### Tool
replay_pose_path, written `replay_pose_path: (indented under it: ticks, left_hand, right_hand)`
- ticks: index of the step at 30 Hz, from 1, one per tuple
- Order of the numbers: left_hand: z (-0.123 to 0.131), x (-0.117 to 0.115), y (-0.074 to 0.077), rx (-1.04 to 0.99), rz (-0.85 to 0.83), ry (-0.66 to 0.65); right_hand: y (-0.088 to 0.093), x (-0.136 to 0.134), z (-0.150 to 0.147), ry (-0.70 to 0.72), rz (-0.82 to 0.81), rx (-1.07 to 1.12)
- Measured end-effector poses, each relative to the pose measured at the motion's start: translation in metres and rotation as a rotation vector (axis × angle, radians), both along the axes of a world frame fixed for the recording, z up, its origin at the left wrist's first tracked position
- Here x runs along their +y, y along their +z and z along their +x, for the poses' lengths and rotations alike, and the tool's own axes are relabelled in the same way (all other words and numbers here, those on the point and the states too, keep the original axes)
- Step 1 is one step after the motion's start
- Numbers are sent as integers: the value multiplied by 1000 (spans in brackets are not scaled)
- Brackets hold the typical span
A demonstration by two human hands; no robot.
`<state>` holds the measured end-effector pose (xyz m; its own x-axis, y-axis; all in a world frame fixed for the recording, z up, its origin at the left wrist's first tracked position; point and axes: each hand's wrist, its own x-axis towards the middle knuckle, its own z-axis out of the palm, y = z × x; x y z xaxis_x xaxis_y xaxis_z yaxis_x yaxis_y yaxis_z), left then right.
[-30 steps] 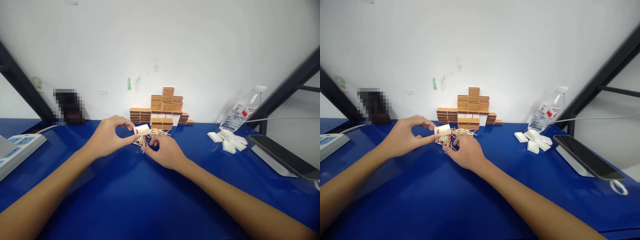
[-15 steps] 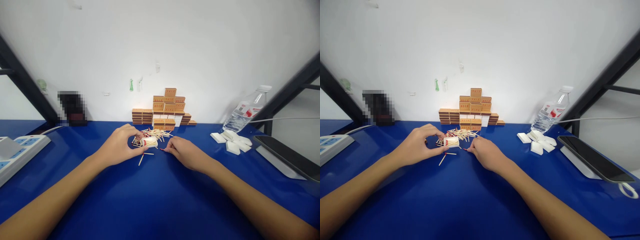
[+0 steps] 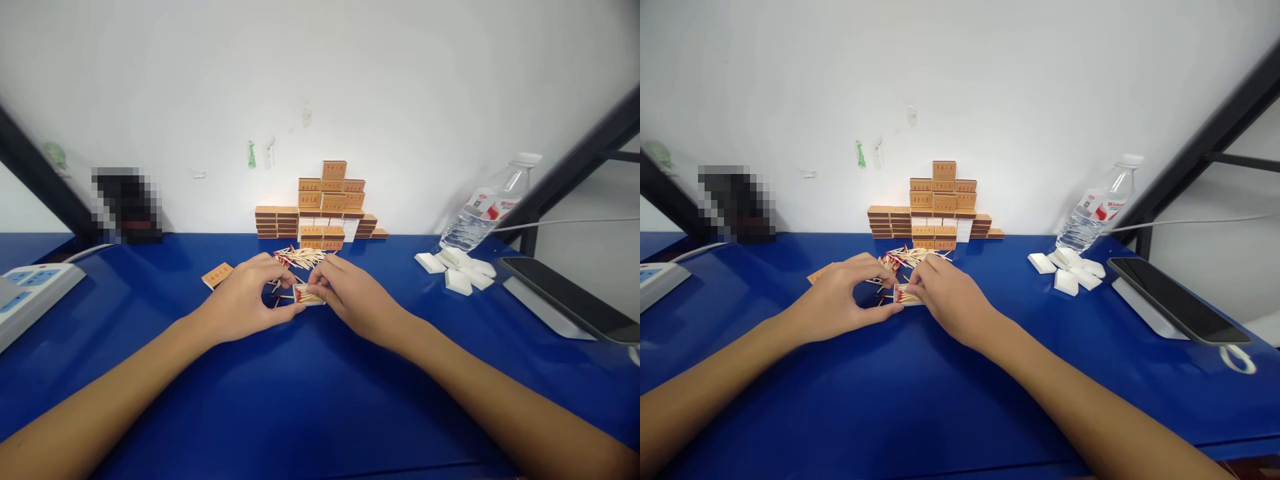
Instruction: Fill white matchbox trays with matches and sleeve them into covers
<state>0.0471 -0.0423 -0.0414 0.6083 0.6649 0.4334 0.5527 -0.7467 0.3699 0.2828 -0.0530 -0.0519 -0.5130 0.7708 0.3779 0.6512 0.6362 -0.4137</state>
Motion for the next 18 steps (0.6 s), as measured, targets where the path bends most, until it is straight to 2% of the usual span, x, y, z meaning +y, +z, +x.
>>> replay_pose_path:
  ticks: [3,6,9,13,18]
  left_hand:
    - [-4,5,-2,19,49,4]
    - [-13,13,-1,45,165,30]
    - [-20,20,4,27,277,94]
    - [-23,23,9,13,346,129]
    - [-25,25,7,28,365,128]
  right_hand:
    - [-2,3,7,-11,61,51]
    - [-6,9,11,-87,85,102]
    - [-14,14,4,-160,19,87]
    - [-23,21,-15,-229,-65,34]
    - [-19,24,-22,-254,-109,-32]
